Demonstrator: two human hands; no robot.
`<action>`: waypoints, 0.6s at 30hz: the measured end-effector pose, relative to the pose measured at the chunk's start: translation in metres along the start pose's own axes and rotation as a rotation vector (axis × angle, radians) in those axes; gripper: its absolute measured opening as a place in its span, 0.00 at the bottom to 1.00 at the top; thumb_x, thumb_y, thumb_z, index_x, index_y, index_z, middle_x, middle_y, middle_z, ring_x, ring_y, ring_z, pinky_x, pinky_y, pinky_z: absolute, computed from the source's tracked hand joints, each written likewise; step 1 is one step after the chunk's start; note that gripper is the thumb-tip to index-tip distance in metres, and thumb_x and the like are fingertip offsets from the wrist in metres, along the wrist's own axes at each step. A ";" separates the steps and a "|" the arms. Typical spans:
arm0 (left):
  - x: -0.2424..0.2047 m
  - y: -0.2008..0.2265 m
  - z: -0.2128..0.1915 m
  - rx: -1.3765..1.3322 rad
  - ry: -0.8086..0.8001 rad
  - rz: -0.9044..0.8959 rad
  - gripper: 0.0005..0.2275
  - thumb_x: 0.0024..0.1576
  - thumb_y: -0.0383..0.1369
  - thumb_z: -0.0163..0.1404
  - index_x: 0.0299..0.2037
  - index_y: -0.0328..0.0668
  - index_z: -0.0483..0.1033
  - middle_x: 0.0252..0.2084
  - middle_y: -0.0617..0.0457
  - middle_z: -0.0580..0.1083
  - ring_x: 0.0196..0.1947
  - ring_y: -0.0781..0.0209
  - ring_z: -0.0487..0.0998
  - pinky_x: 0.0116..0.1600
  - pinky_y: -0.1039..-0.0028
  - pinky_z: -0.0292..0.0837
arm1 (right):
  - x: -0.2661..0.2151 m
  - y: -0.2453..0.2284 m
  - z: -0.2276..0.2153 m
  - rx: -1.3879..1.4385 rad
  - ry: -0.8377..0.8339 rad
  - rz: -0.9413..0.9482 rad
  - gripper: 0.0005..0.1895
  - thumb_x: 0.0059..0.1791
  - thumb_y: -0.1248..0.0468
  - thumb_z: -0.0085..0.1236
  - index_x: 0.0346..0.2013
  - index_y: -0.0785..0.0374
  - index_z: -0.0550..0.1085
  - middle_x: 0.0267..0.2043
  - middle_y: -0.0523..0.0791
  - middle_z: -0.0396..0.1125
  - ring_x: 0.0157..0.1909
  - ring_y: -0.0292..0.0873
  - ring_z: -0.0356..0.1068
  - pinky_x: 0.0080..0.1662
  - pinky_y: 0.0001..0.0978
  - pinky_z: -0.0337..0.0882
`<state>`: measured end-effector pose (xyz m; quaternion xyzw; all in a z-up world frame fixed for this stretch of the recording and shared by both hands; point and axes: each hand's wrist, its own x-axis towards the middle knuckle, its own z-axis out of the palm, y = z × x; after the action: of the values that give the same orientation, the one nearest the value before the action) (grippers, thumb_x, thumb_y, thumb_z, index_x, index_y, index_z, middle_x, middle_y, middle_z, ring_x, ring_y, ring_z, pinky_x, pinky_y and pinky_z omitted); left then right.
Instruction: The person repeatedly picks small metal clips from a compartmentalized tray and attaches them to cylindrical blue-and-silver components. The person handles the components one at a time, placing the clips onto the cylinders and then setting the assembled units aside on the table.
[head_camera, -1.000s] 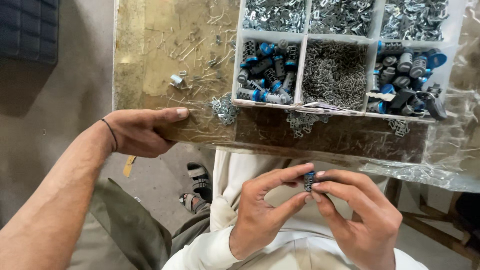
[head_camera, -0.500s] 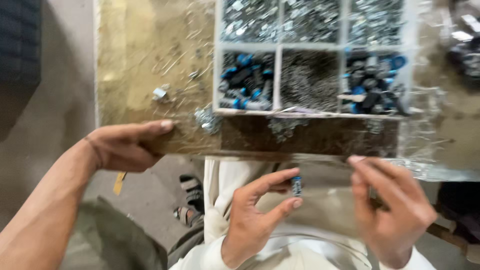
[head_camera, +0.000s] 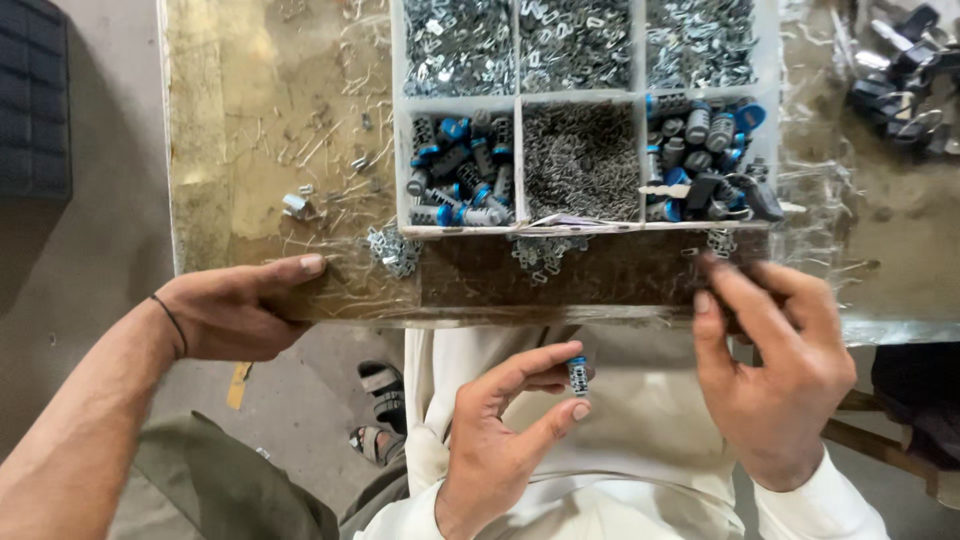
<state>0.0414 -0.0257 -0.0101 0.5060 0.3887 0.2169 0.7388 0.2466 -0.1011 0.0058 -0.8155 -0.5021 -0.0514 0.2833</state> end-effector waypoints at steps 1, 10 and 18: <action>0.000 -0.001 0.000 -0.003 0.002 0.008 0.21 0.53 0.28 0.63 0.58 0.35 0.79 0.47 0.51 0.82 0.48 0.64 0.80 0.57 0.73 0.75 | 0.000 -0.001 0.000 -0.017 -0.008 -0.011 0.15 0.53 0.67 0.69 0.54 0.58 0.80 0.49 0.48 0.68 0.41 0.42 0.72 0.42 0.31 0.74; 0.001 0.003 0.000 0.008 -0.019 0.031 0.21 0.54 0.29 0.63 0.58 0.35 0.78 0.48 0.51 0.82 0.48 0.65 0.80 0.58 0.74 0.75 | -0.005 0.006 -0.006 0.009 -0.128 -0.079 0.12 0.48 0.68 0.69 0.46 0.60 0.79 0.50 0.45 0.72 0.44 0.45 0.75 0.44 0.35 0.75; 0.000 0.004 0.003 -0.024 0.000 0.065 0.21 0.55 0.28 0.63 0.59 0.34 0.78 0.49 0.51 0.81 0.49 0.64 0.79 0.57 0.73 0.75 | -0.036 -0.012 0.006 0.600 -0.255 0.203 0.08 0.47 0.71 0.64 0.40 0.67 0.77 0.41 0.46 0.75 0.42 0.36 0.75 0.46 0.26 0.73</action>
<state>0.0441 -0.0256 -0.0058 0.5096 0.3695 0.2454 0.7373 0.2175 -0.1226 -0.0076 -0.7414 -0.4424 0.2296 0.4493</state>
